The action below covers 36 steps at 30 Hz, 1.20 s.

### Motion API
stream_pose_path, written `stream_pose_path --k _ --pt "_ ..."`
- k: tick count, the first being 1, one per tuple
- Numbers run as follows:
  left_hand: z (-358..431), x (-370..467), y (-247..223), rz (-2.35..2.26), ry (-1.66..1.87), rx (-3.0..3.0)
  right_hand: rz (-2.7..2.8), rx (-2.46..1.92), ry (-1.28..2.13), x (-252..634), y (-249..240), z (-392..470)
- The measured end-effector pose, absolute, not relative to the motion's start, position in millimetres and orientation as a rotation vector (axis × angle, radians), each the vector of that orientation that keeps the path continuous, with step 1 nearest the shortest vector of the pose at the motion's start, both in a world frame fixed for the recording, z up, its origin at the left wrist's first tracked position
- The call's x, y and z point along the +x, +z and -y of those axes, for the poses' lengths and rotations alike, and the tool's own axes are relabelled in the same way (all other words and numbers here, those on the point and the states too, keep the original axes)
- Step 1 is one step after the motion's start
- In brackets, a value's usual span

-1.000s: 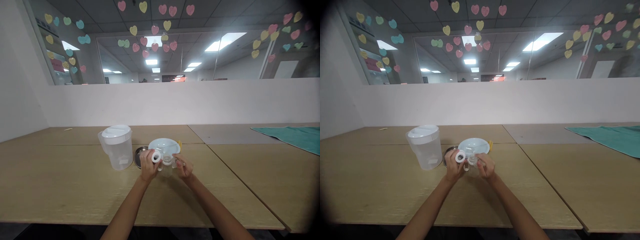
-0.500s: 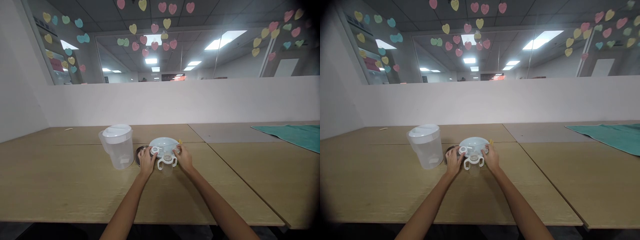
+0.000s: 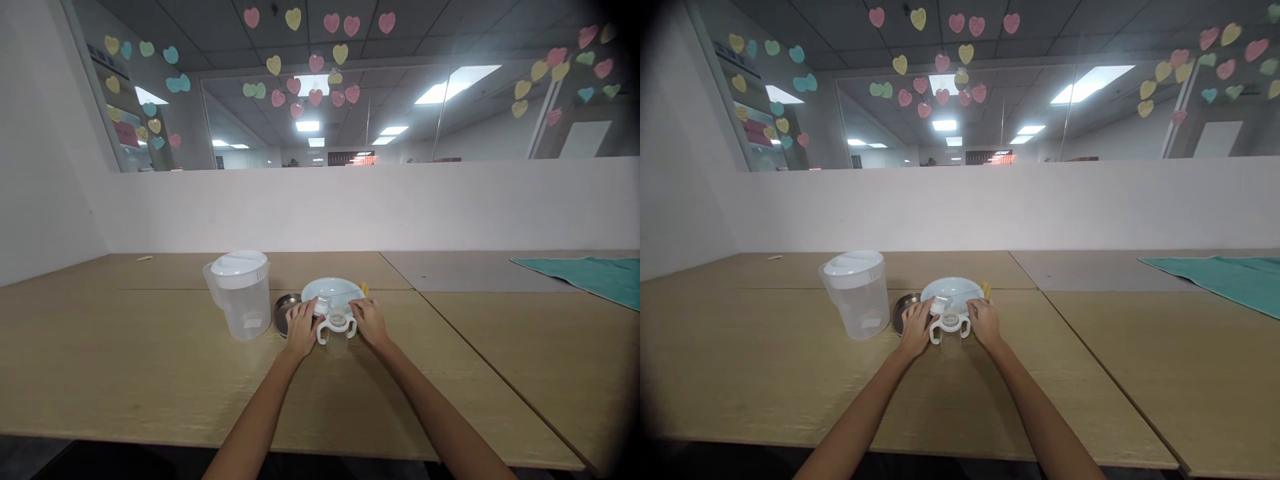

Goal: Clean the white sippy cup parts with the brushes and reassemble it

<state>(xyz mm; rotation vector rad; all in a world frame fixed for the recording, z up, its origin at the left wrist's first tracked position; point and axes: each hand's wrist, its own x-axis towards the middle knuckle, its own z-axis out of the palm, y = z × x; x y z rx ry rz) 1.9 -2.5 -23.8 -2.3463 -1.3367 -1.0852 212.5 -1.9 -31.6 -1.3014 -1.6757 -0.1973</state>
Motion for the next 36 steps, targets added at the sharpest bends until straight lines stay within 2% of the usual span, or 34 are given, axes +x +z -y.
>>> stream_pose_path --k 7,16,22,25,28,32,36 --pt "4 2 -22 1.278 -1.099 -2.238 1.632 -1.291 -0.146 213 -33 2" --pt "7 -36 9 1.536 -1.833 -1.225 1.475 -1.197 -0.057 210 -27 11" --pt "-3 -63 8 1.78 -1.831 -1.084 1.542 -0.946 -0.049 198 -16 29" --pt "-9 -65 4 1.862 -1.779 -1.074 1.701 -0.837 -0.148 193 -13 39" --pt "-16 -66 -1 1.882 -1.885 -1.049 1.864 -0.745 -0.262 189 -12 43" --pt "-20 -67 -3 1.846 -1.981 -1.061 1.914 -0.77 -0.287 183 -16 43" --pt "-12 -62 1 1.855 -1.86 -1.098 1.914 -0.801 -0.299 181 -19 41"
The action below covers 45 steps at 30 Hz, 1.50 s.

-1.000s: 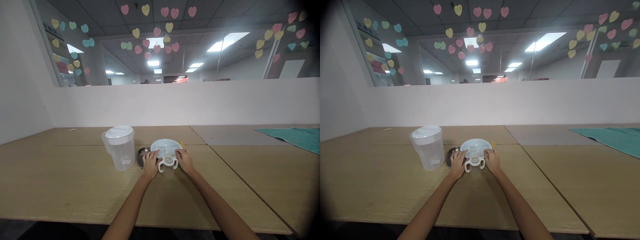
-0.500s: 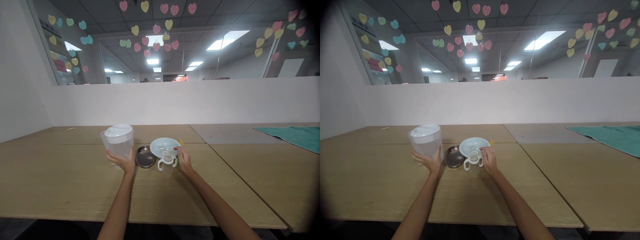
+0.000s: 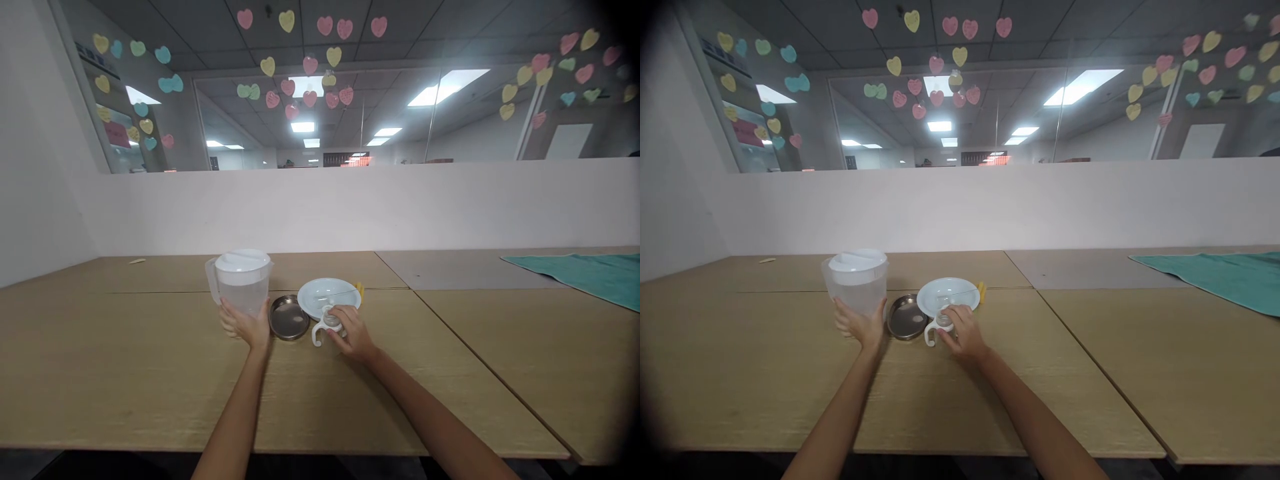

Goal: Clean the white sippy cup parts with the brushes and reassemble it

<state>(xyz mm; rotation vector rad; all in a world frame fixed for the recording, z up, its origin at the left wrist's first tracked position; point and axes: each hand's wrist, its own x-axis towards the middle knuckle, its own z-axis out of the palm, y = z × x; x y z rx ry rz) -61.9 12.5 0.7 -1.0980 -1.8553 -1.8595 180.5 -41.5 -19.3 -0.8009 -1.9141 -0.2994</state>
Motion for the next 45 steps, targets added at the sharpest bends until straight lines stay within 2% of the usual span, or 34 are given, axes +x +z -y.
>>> stream_pose_path --k 6,19,26,37,45 --pt "1 -54 7 1.82 -1.514 -1.296 1.895 -0.796 -0.316 180 -23 39" --pt "1 -55 -2 1.677 -1.302 -1.593 1.901 -0.82 -0.311 180 -23 38" --pt "-3 -55 -4 1.631 -1.336 -1.566 1.901 -0.834 -0.334 180 -22 39" --pt "-13 -61 -6 1.386 -1.632 -1.482 1.892 -0.849 -0.337 179 -24 37" --pt "-13 -62 -7 1.064 -1.525 -1.624 1.881 -0.812 -0.354 179 -22 37"
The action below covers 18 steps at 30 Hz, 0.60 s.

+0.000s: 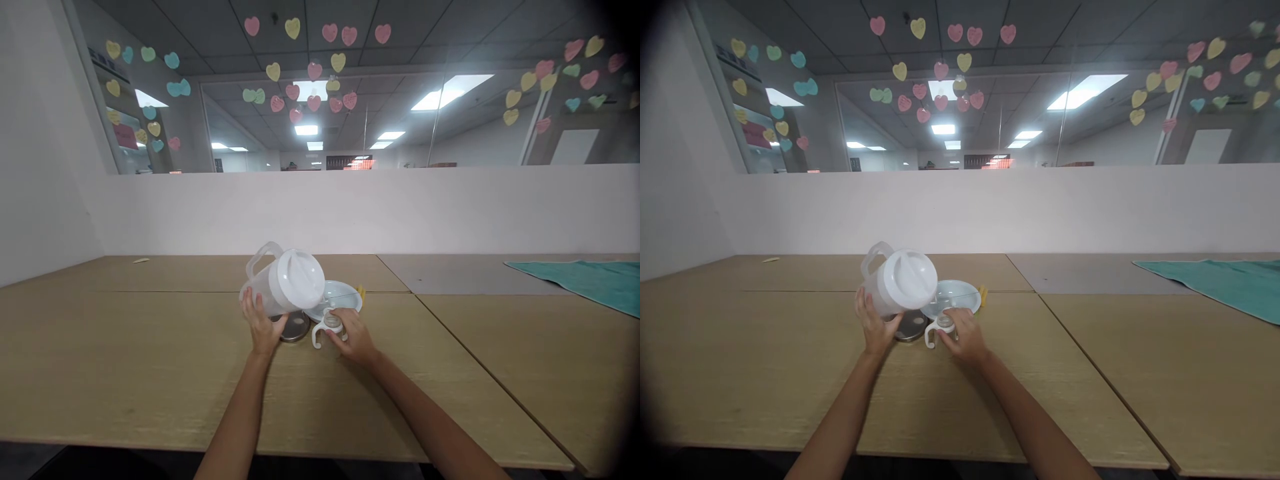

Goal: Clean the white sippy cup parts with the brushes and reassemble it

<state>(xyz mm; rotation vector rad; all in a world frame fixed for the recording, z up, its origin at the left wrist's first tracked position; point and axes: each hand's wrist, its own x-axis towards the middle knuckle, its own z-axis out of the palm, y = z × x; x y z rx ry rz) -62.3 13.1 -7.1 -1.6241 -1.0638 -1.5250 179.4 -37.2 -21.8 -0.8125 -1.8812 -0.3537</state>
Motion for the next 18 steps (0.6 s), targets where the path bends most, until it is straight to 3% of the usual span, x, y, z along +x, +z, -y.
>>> stream_pose_path --k 10,18 --pt "-13 -64 -8 0.906 -1.456 -1.73 1.868 -0.819 -0.36 178 -20 38" --pt "-11 -52 -6 1.294 -1.704 -1.539 1.888 -0.824 -0.372 177 -18 40"
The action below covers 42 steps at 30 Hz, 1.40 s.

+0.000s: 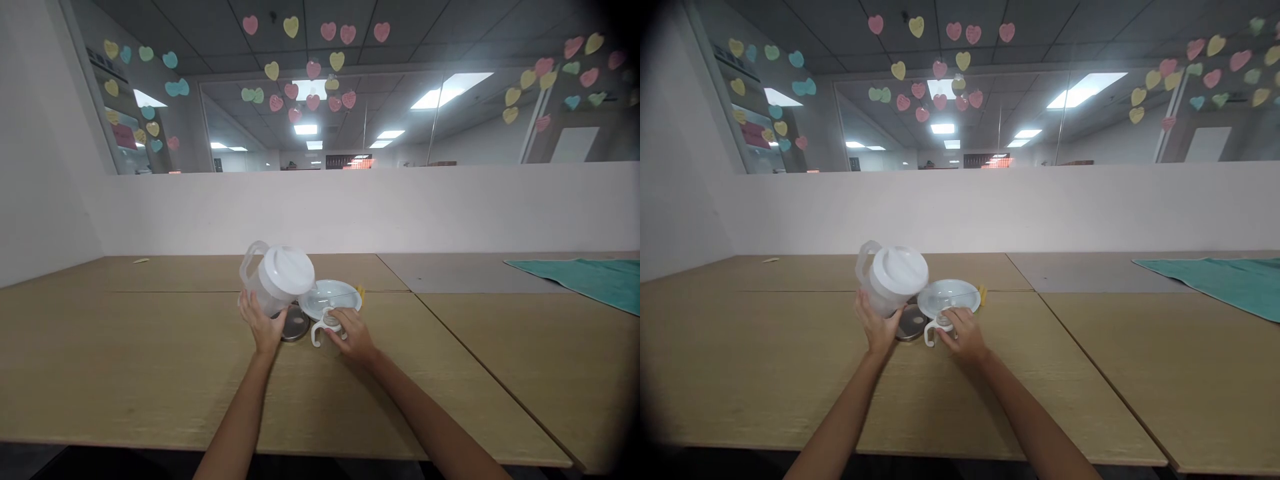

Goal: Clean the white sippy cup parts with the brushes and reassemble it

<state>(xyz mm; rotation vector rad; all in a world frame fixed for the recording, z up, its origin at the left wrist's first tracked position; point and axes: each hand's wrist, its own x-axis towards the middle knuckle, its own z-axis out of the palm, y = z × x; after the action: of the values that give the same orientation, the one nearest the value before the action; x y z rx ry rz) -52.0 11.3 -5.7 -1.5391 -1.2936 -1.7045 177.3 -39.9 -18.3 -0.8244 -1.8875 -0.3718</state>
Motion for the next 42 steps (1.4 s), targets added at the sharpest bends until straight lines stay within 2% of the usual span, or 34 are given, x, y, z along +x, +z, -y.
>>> stream_pose_path --k 8,21,28,33,38,42 --pt "-10 -58 -3 1.63 -1.868 -1.272 1.886 -0.835 -0.358 177 -20 40" --pt "-15 -64 -1 1.807 -2.129 -1.017 1.841 -0.859 -0.321 181 -22 38" --pt "-7 -60 3 1.897 -1.997 -1.077 1.202 -1.092 -0.022 195 -19 21" --pt "11 -44 12 1.414 -1.905 -1.417 0.865 -1.362 0.148 217 -34 -3" --pt "4 -12 14 1.353 -1.622 -2.067 1.271 -1.915 0.195 221 -42 -3" --pt "-26 12 19 1.388 -1.336 -2.716 1.525 -1.985 0.054 212 -42 2"
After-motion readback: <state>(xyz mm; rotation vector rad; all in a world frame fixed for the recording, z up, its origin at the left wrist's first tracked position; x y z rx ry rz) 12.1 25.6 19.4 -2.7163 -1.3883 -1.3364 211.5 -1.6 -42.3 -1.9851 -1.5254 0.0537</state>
